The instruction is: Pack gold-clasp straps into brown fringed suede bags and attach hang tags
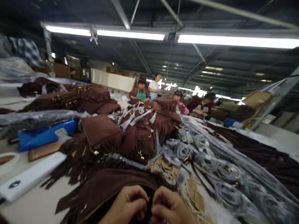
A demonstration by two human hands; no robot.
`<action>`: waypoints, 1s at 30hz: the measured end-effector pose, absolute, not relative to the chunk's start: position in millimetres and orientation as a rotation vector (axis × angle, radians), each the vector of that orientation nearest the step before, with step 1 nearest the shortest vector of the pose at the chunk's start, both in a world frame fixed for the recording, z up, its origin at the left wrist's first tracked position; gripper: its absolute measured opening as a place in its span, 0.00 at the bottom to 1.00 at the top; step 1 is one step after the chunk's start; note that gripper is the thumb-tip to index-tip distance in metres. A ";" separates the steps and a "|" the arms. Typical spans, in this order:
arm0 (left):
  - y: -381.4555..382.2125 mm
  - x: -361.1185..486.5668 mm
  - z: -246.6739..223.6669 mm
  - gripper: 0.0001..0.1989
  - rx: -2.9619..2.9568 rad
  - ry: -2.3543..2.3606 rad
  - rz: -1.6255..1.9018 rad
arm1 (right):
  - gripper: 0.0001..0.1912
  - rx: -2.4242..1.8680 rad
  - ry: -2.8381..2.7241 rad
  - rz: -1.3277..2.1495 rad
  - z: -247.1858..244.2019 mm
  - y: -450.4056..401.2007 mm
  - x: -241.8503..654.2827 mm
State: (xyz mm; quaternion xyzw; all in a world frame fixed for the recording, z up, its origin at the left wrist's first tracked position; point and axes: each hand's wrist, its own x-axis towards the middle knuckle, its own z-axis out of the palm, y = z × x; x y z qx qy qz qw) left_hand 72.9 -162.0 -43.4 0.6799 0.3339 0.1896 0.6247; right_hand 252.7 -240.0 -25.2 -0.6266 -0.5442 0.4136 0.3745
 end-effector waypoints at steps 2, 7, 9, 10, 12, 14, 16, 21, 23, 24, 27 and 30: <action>-162.7 77.1 -41.8 0.10 1.402 0.652 0.522 | 0.17 -1.490 -1.252 1.168 -30.1 -240.7 250.4; -165.2 76.5 -26.2 0.08 1.519 0.584 0.625 | 0.22 -1.359 -1.209 1.211 -20.2 -244.6 247.1; -165.7 75.3 -23.5 0.08 1.600 0.597 0.645 | 0.25 -1.299 -1.166 1.259 -18.5 -244.6 248.1; -165.8 75.0 -23.2 0.07 1.630 0.606 0.643 | 0.25 -1.270 -1.154 1.276 -18.6 -244.4 248.7; -166.4 75.1 -23.8 0.07 1.675 0.620 0.624 | 0.24 -1.239 -1.173 1.290 -19.3 -244.5 249.6; -167.5 75.7 -24.4 0.06 1.708 0.619 0.608 | 0.23 -1.242 -1.221 1.281 -19.6 -245.4 249.4; -168.7 76.5 -24.0 0.06 1.730 0.614 0.600 | 0.23 -1.262 -1.261 1.268 -19.0 -246.9 248.3; -170.0 77.3 -20.7 0.06 1.746 0.604 0.593 | 0.23 -1.299 -1.286 1.252 -18.4 -248.5 244.5; -169.9 77.1 -19.9 0.06 1.735 0.601 0.590 | 0.24 -1.298 -1.282 1.250 -19.8 -247.7 243.9; -170.0 77.0 -19.8 0.06 1.728 0.596 0.589 | 0.24 -1.296 -1.277 1.247 -20.9 -247.2 243.9; -170.9 76.9 -20.3 0.07 1.710 0.580 0.598 | 0.23 -1.286 -1.267 1.244 -25.1 -246.4 244.8; -172.0 77.3 -22.3 0.07 1.704 0.570 0.619 | 0.22 -1.280 -1.267 1.240 -29.0 -246.7 245.8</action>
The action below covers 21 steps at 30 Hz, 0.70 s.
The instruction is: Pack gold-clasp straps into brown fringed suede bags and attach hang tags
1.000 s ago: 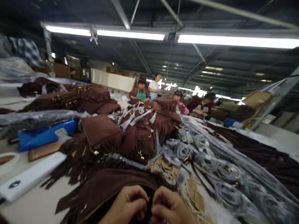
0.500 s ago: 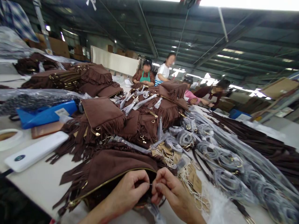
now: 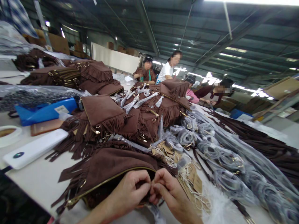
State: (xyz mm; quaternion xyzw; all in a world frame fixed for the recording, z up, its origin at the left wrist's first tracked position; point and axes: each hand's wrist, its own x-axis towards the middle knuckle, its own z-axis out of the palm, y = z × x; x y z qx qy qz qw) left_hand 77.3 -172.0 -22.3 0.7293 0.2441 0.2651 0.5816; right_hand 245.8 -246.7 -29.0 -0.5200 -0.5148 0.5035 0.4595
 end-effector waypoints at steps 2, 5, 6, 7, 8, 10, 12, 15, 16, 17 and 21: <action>-172.6 78.0 -24.5 0.07 1.699 0.570 0.630 | 0.22 -1.288 -1.277 1.226 -30.9 -246.8 245.7; -173.4 79.8 -28.3 0.07 1.724 0.596 0.644 | 0.22 -1.337 -1.316 1.170 -33.2 -246.3 244.4; -173.8 80.7 -29.4 0.07 1.749 0.607 0.657 | 0.22 -1.356 -1.332 1.146 -34.1 -246.0 243.9; -174.1 81.8 -30.4 0.07 1.784 0.614 0.676 | 0.22 -1.370 -1.349 1.122 -35.1 -245.5 243.4; -174.5 83.0 -31.1 0.08 1.824 0.619 0.704 | 0.22 -1.377 -1.361 1.102 -36.0 -245.1 242.9; -174.8 85.4 -32.1 0.08 1.892 0.630 0.765 | 0.22 -1.378 -1.351 1.086 -37.0 -244.1 242.0; -174.2 86.8 -32.9 0.08 1.902 0.647 0.796 | 0.22 -1.352 -1.267 1.125 -36.4 -243.3 240.9; -171.8 85.9 -34.2 0.07 1.834 0.670 0.757 | 0.25 -1.280 -1.098 1.267 -32.9 -242.3 238.9; -171.0 85.1 -34.6 0.07 1.818 0.674 0.741 | 0.26 -1.256 -1.064 1.306 -31.8 -242.0 238.3; -170.3 84.2 -34.7 0.07 1.810 0.677 0.729 | 0.26 -1.241 -1.046 1.334 -31.0 -241.8 237.8; -169.8 81.3 -32.1 0.07 1.797 0.678 0.718 | 0.24 -1.243 -1.057 1.343 -31.0 -241.8 239.9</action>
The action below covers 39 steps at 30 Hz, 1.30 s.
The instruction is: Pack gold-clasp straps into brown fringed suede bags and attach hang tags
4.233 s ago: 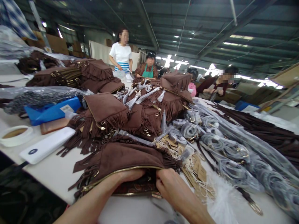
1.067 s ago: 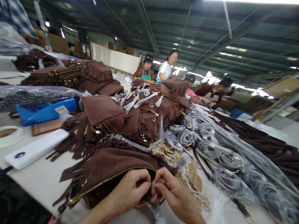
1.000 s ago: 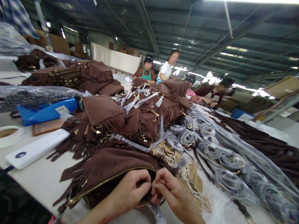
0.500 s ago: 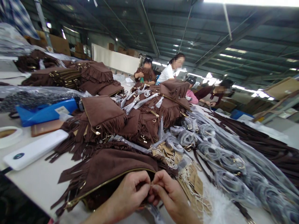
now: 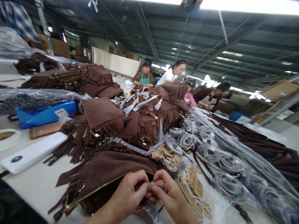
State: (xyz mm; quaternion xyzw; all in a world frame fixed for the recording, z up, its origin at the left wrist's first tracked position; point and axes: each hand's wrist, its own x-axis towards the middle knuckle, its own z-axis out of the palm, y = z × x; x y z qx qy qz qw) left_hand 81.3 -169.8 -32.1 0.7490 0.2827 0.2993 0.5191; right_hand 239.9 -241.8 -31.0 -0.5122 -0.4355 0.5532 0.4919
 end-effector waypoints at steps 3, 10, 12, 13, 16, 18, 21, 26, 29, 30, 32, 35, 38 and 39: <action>-169.9 78.3 -27.9 0.08 1.739 0.642 0.700 | 0.19 -1.349 -1.219 1.254 -30.1 -244.1 247.4; -167.8 71.8 -23.4 0.05 1.634 0.483 0.540 | 0.08 -1.399 -1.821 0.449 -11.9 -250.2 259.5; -168.9 73.9 -21.8 0.04 1.616 0.440 0.473 | 0.10 -1.374 -1.830 0.382 -8.2 -250.1 256.9; -169.7 75.3 -20.9 0.04 1.602 0.417 0.457 | 0.10 -1.375 -1.821 0.367 -7.4 -250.0 255.3; -172.1 78.2 -19.8 0.04 1.580 0.409 0.470 | 0.09 -1.422 -1.743 0.414 -9.0 -250.0 251.9; -173.2 78.2 -20.3 0.04 1.572 0.442 0.483 | 0.07 -1.469 -1.670 0.510 -12.0 -250.1 251.1; -173.8 76.3 -22.1 0.05 1.578 0.464 0.504 | 0.04 -1.496 -1.500 0.753 -17.0 -249.9 250.2; -172.7 74.2 -23.6 0.08 1.551 0.498 0.488 | 0.20 -1.423 -1.135 1.123 -17.6 -249.1 247.4; -171.5 73.6 -23.6 0.08 1.540 0.509 0.505 | 0.19 -1.376 -1.127 1.166 -13.7 -248.8 246.6; -171.1 73.2 -23.6 0.08 1.544 0.513 0.522 | 0.18 -1.367 -1.141 1.161 -12.9 -248.8 246.7; -170.1 72.1 -23.5 0.07 1.570 0.526 0.564 | 0.14 -1.388 -1.194 1.120 -12.7 -249.0 247.2; -169.0 70.3 -23.3 0.05 1.608 0.549 0.591 | 0.07 -1.476 -1.363 0.974 -13.8 -249.8 247.5; -169.0 69.4 -22.9 0.05 1.640 0.547 0.569 | 0.04 -1.517 -1.532 0.816 -12.5 -250.4 246.1; -169.3 69.4 -22.8 0.05 1.651 0.549 0.560 | 0.04 -1.522 -1.567 0.781 -11.6 -250.5 245.4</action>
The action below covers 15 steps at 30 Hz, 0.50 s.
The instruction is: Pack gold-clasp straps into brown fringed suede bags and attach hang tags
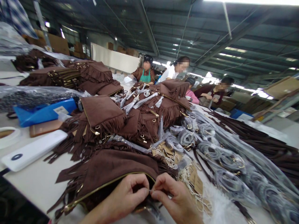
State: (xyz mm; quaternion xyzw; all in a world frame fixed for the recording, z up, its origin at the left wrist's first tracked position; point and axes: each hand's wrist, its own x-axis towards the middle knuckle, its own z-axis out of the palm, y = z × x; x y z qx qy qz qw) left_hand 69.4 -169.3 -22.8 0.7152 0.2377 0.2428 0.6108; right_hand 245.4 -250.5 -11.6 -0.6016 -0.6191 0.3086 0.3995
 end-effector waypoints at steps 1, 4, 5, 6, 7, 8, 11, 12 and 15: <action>-169.6 69.6 -22.7 0.04 1.661 0.553 0.554 | 0.04 -1.527 -1.587 0.756 -10.7 -250.5 244.8; -170.6 70.1 -22.5 0.04 1.681 0.563 0.536 | 0.05 -1.530 -1.619 0.734 -9.4 -250.6 243.8; -170.7 70.2 -22.5 0.04 1.686 0.562 0.533 | 0.05 -1.526 -1.633 0.725 -9.7 -250.6 243.8; -170.7 70.3 -22.5 0.04 1.690 0.557 0.531 | 0.05 -1.522 -1.652 0.712 -10.3 -250.6 243.9; -170.7 70.3 -22.6 0.04 1.693 0.550 0.531 | 0.05 -1.518 -1.673 0.694 -11.0 -250.5 244.1; -170.6 70.4 -22.7 0.03 1.696 0.542 0.528 | 0.06 -1.516 -1.691 0.675 -11.8 -250.4 244.2; -170.6 70.5 -23.6 0.03 1.703 0.529 0.525 | 0.06 -1.519 -1.733 0.626 -13.3 -250.2 244.4; -170.9 70.6 -24.1 0.03 1.711 0.528 0.522 | 0.06 -1.523 -1.749 0.604 -13.2 -250.4 244.3; -172.2 70.7 -25.1 0.05 1.767 0.528 0.513 | 0.06 -1.530 -1.824 0.535 -10.9 -252.6 243.8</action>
